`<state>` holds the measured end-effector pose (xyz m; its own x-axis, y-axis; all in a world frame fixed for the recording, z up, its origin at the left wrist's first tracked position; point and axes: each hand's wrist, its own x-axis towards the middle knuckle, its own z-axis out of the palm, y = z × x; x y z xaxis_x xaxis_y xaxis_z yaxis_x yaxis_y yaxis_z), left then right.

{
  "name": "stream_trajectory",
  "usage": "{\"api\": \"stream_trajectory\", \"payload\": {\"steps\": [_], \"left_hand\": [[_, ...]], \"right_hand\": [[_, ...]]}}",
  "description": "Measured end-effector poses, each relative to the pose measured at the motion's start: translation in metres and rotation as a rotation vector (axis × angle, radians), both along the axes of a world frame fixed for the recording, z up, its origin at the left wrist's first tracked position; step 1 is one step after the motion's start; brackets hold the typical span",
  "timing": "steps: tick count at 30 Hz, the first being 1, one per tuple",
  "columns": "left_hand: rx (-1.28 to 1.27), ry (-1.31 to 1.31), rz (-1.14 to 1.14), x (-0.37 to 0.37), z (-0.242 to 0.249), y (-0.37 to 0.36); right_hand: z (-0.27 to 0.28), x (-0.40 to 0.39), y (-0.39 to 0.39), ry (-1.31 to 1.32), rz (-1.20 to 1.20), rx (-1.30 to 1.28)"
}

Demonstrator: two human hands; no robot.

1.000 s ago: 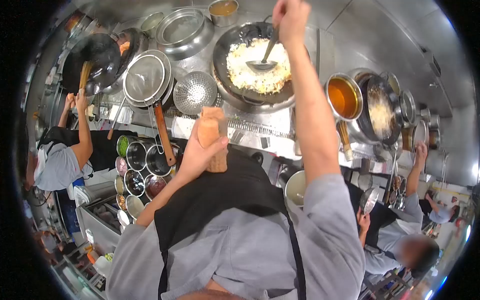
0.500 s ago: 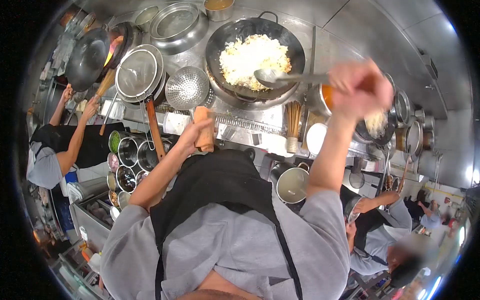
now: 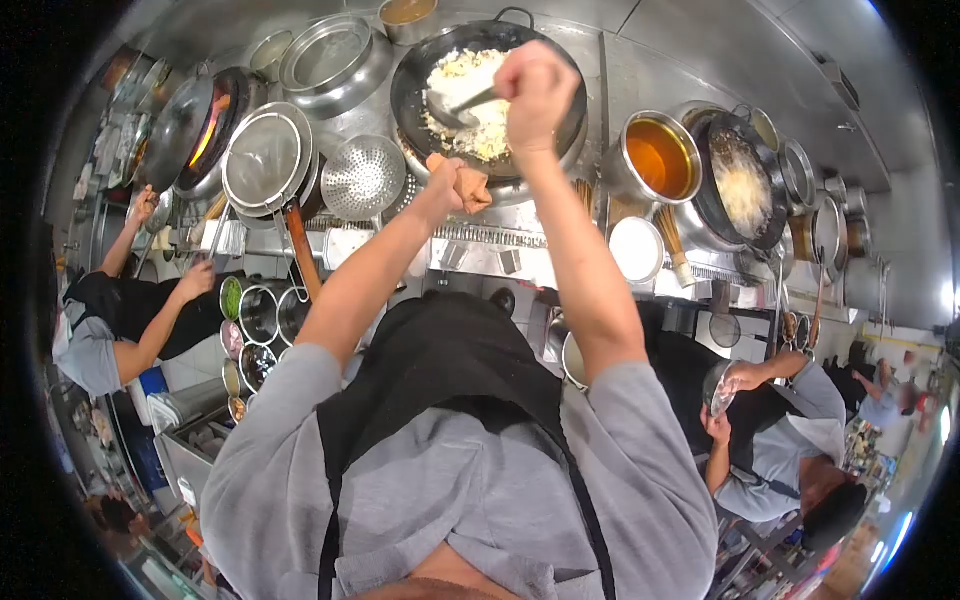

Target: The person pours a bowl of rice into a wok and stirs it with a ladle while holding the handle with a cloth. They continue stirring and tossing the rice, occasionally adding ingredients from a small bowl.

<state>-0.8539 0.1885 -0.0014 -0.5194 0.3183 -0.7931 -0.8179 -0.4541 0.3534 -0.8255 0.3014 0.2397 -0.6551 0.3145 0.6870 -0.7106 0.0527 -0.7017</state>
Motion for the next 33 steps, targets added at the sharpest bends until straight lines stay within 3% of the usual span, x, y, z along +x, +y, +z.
{"api": "stream_trajectory", "payload": {"steps": [1,3,5,7,8,11,12,13,15,17,19,21,23,25,27,28,29,31,32,33], "left_hand": [[0.004,0.016,-0.004,-0.001,0.007,0.002],[-0.074,0.148,0.119,0.019,0.010,0.002],[-0.088,0.179,0.081,0.035,0.007,0.004],[0.059,-0.076,-0.036,0.063,0.080,-0.003],[-0.013,-0.167,-0.076,0.073,0.119,-0.008],[-0.018,-0.160,-0.141,0.069,0.145,-0.019],[-0.036,-0.027,-0.136,0.074,0.139,-0.019],[0.048,0.167,-0.197,0.070,0.063,-0.026],[-0.091,0.306,-0.051,0.079,-0.010,-0.040],[-0.037,0.265,-0.091,0.090,-0.044,-0.058],[0.027,0.220,-0.117,0.109,-0.047,-0.063],[-0.079,-0.026,0.031,0.122,-0.042,-0.051],[0.029,0.071,-0.143,0.118,0.067,-0.042],[0.033,0.061,0.011,0.086,0.098,-0.034],[0.066,0.127,-0.072,0.079,0.015,-0.049],[0.018,0.197,-0.124,0.077,-0.023,-0.055],[-0.022,0.271,-0.169,0.072,-0.038,-0.054],[-0.011,0.169,-0.088,0.092,-0.044,-0.052],[0.016,0.210,-0.055,0.099,-0.057,-0.057],[0.042,0.240,-0.024,0.106,-0.067,-0.059]], "right_hand": [[0.020,0.008,0.013,0.002,0.221,-0.159],[0.042,0.036,0.023,-0.107,0.273,-0.297],[0.009,0.027,0.038,-0.090,0.244,-0.233],[0.014,0.028,0.060,-0.081,0.147,-0.264],[0.035,0.040,0.068,-0.151,0.173,-0.356],[0.075,0.085,0.044,-0.151,0.333,-0.458],[0.056,0.081,0.032,-0.104,0.291,-0.393],[0.027,0.076,0.021,-0.054,0.249,-0.329],[-0.009,0.059,0.002,0.046,0.232,-0.136],[-0.013,0.052,-0.006,0.152,0.259,-0.008],[0.000,0.044,-0.007,0.129,0.268,0.086],[0.007,0.008,0.018,-0.053,0.338,-0.044],[0.040,0.001,0.030,-0.153,0.377,-0.144],[0.056,-0.016,0.022,-0.244,0.425,-0.235],[0.054,-0.029,-0.001,-0.219,0.230,-0.166],[0.051,-0.047,0.000,-0.207,0.220,-0.280],[0.051,-0.064,0.003,-0.191,0.217,-0.385],[0.087,-0.064,0.013,-0.040,0.136,-0.025],[0.106,-0.062,0.019,-0.151,0.309,-0.218],[0.119,-0.054,0.023,-0.228,0.322,-0.259]]}}
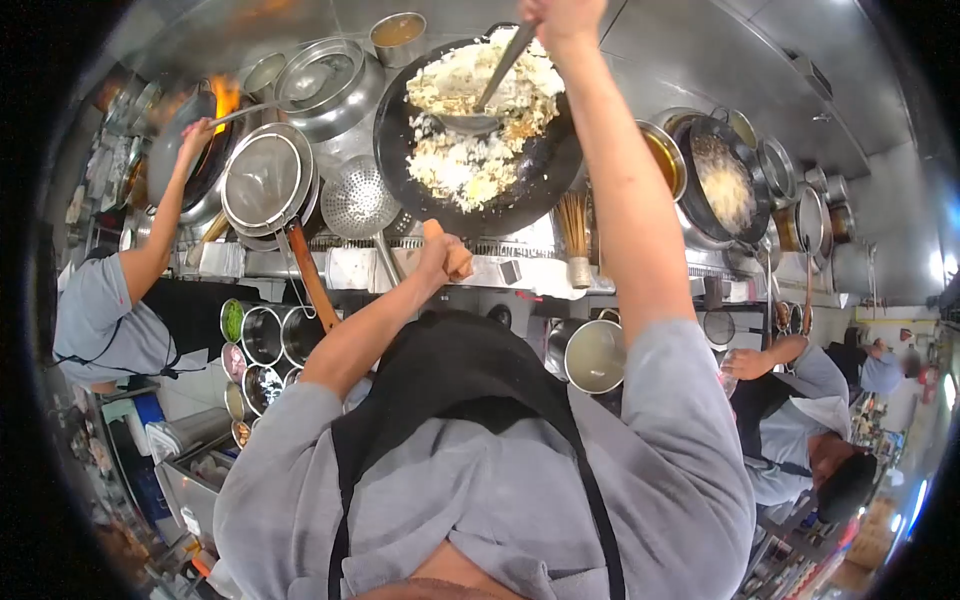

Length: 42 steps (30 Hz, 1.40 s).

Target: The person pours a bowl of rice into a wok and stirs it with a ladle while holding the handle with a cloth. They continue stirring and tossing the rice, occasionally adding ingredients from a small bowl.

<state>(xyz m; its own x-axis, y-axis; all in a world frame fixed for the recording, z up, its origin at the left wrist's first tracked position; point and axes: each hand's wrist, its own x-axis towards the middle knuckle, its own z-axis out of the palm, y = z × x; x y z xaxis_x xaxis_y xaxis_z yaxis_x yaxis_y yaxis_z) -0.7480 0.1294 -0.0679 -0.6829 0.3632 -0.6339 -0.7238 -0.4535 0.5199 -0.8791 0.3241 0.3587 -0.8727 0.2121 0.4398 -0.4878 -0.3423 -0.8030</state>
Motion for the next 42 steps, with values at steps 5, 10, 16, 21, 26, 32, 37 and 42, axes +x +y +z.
{"api": "stream_trajectory", "payload": {"steps": [5,10,16,21,26,32,37,42], "left_hand": [[0.272,0.017,-0.040,-0.042,0.059,0.018],[0.055,-0.032,0.086,-0.077,0.069,0.050],[0.136,-0.094,-0.216,-0.048,0.090,0.006],[0.061,0.105,-0.232,-0.016,0.105,-0.030],[-1.374,0.991,-0.293,-0.009,0.135,-0.078],[-1.392,1.013,-0.230,0.005,0.132,-0.103],[-1.231,0.726,-0.187,0.051,0.136,-0.128],[-0.887,0.527,0.020,0.030,0.099,-0.104]], "right_hand": [[0.023,0.057,0.000,0.029,-0.068,-0.032],[0.139,0.104,0.011,0.200,-0.530,0.029],[0.006,0.108,0.024,0.444,-0.206,0.076],[-0.093,0.040,0.011,0.233,-0.190,0.074],[0.012,0.091,0.008,0.280,0.018,0.023],[-0.126,0.017,-0.001,0.249,0.118,0.348],[-0.016,0.078,0.046,0.028,0.257,0.066],[-0.136,0.064,0.046,0.125,-0.404,-0.170]]}}
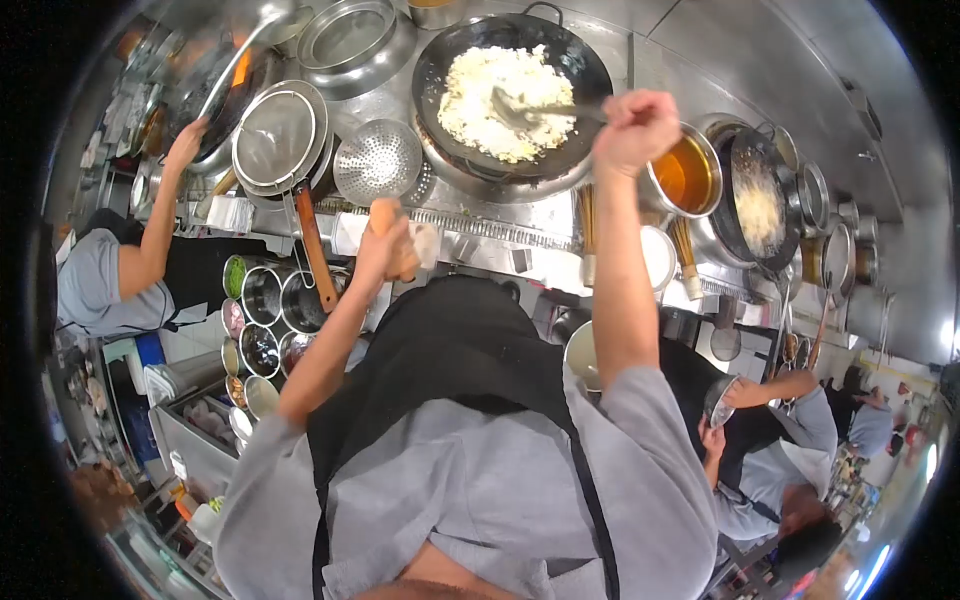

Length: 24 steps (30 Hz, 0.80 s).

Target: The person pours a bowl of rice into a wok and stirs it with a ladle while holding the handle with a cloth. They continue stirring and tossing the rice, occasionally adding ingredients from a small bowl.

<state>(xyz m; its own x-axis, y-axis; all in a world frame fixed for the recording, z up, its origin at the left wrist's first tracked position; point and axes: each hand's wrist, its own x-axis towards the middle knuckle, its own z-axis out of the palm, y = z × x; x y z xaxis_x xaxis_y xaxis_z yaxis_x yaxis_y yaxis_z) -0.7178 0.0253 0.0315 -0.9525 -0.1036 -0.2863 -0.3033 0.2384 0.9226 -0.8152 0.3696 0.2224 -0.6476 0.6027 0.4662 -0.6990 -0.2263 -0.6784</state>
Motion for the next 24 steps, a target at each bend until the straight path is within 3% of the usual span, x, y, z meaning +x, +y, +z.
{"api": "stream_trajectory", "payload": {"steps": [1,4,5,6,7,8,9,10,11,12,14,16,18,19,20,22,23,24], "left_hand": [[0.237,-0.105,-0.017,-0.016,-0.002,0.012],[0.585,-0.480,-0.131,-0.058,0.020,0.063],[0.690,-0.317,-0.196,-0.076,-0.006,0.087],[0.789,-0.156,-0.258,-0.093,-0.034,0.107],[0.856,-0.303,-0.287,-0.101,-0.033,0.119],[0.918,-0.450,-0.318,-0.110,-0.031,0.129],[0.915,-0.450,-0.327,-0.120,-0.035,0.141],[0.912,-0.562,-0.159,-0.127,-0.046,0.153],[0.905,-0.664,0.008,-0.133,-0.051,0.164],[0.910,-0.652,0.002,-0.135,-0.050,0.171],[0.814,-0.519,0.285,-0.127,-0.052,0.177],[0.857,-0.472,0.273,-0.100,-0.036,0.168],[0.806,-0.738,0.000,-0.079,0.033,0.156],[0.856,-0.844,0.189,-0.076,0.044,0.159],[0.846,-0.859,0.189,-0.068,0.062,0.153],[0.854,-0.980,0.022,-0.067,0.109,0.136],[0.747,-0.864,0.053,-0.064,0.117,0.139],[0.751,-0.860,0.050,-0.064,0.094,0.139]], "right_hand": [[0.000,-0.003,-0.023,0.045,-0.101,0.002],[0.042,0.047,-0.102,0.224,-0.014,0.300],[0.049,0.066,-0.125,0.300,0.046,0.365],[0.035,0.068,-0.141,0.307,0.002,0.347],[0.019,0.057,-0.140,0.069,0.053,0.461],[-0.016,0.025,-0.128,0.124,0.082,0.488],[-0.028,-0.004,-0.103,0.113,0.126,0.556],[-0.011,-0.019,-0.090,0.143,0.100,0.414],[0.017,-0.023,-0.071,-0.048,-0.001,0.533],[0.037,-0.025,-0.057,-0.075,0.086,0.324],[0.082,0.009,-0.040,-0.065,0.438,0.146],[0.058,0.009,-0.042,-0.143,0.222,0.208],[0.042,-0.005,-0.022,-0.138,0.197,0.175],[0.038,-0.009,-0.013,-0.131,0.183,0.137],[0.047,0.002,-0.009,-0.144,0.175,0.130],[0.085,0.031,-0.012,-0.117,0.407,-0.007],[0.087,0.047,-0.030,-0.064,0.389,0.013],[0.068,0.052,-0.043,0.028,0.360,0.103]]}}
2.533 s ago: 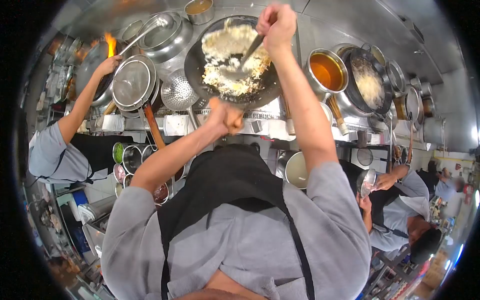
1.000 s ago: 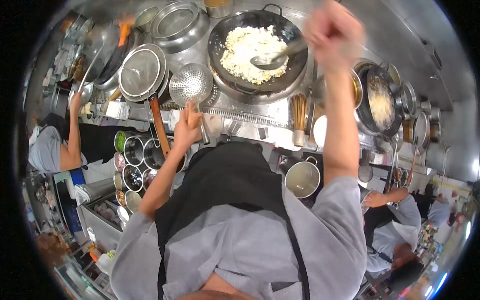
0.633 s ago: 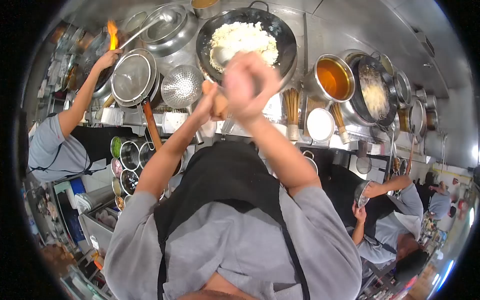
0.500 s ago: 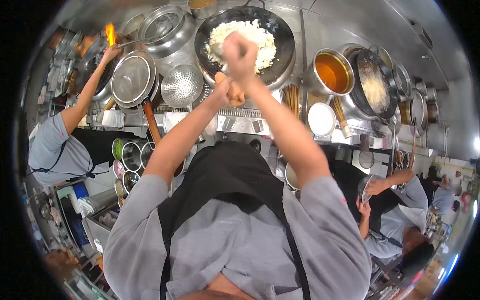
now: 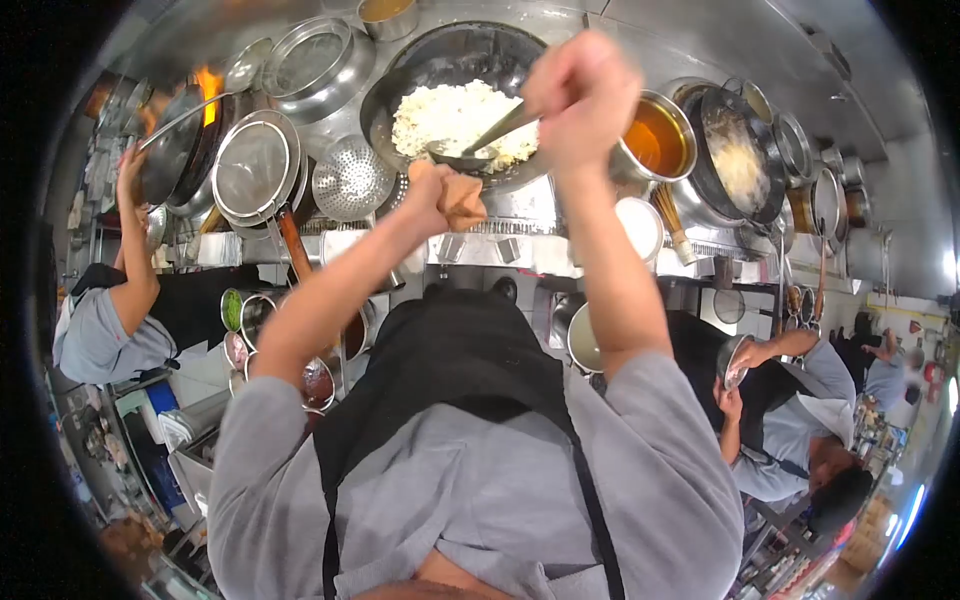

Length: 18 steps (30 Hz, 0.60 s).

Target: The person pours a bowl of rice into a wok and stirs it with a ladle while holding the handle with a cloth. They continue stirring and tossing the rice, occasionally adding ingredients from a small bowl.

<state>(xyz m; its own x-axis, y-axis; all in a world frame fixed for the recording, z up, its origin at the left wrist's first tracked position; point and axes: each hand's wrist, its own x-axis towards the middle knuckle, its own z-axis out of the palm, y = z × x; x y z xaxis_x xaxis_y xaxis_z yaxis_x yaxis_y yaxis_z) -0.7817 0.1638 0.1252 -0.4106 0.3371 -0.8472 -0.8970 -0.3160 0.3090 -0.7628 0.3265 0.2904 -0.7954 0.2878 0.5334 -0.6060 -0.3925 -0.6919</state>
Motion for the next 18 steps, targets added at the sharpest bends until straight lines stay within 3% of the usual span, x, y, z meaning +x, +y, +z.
{"api": "stream_trajectory", "payload": {"steps": [1,2,3,4,6,7,8,10,12,13,15,16,18], "left_hand": [[0.003,0.171,-0.020,0.003,-0.051,-0.004],[0.001,0.329,-0.040,0.013,-0.097,-0.013],[0.050,0.358,-0.150,0.012,-0.120,-0.030],[0.041,0.346,-0.031,0.016,-0.150,-0.032],[-0.103,0.073,-0.010,0.031,-0.157,-0.040],[-0.009,-0.046,0.081,0.043,-0.152,-0.041],[-0.048,-0.045,0.114,0.052,-0.106,-0.036],[-0.084,-0.058,0.152,0.056,-0.036,-0.032],[0.322,0.079,0.017,0.019,-0.016,-0.034],[0.165,0.156,0.118,0.008,-0.019,-0.023],[0.038,0.282,-0.001,0.005,-0.078,-0.031],[-0.091,0.328,-0.039,0.001,-0.094,-0.034],[-0.088,0.288,-0.052,0.007,-0.159,-0.038]], "right_hand": [[-0.022,-0.007,-0.013,0.118,-0.173,0.197],[-0.041,-0.009,-0.030,0.116,-0.097,0.106],[-0.056,-0.013,-0.029,0.209,-0.076,0.185],[-0.063,-0.021,-0.029,0.315,-0.060,0.262],[-0.060,-0.026,-0.029,0.344,-0.072,0.247],[-0.056,-0.039,-0.017,0.289,-0.034,0.251],[-0.051,-0.052,-0.005,0.234,0.004,0.254],[-0.017,-0.077,0.010,-0.149,-0.114,0.194],[-0.004,-0.085,0.004,-0.117,0.015,0.157],[0.001,-0.089,0.001,-0.079,0.139,0.122],[-0.013,-0.109,-0.032,-0.124,-0.109,0.095],[-0.018,-0.129,-0.030,-0.048,-0.097,0.082],[0.025,-0.127,-0.023,0.051,-0.012,0.253]]}}
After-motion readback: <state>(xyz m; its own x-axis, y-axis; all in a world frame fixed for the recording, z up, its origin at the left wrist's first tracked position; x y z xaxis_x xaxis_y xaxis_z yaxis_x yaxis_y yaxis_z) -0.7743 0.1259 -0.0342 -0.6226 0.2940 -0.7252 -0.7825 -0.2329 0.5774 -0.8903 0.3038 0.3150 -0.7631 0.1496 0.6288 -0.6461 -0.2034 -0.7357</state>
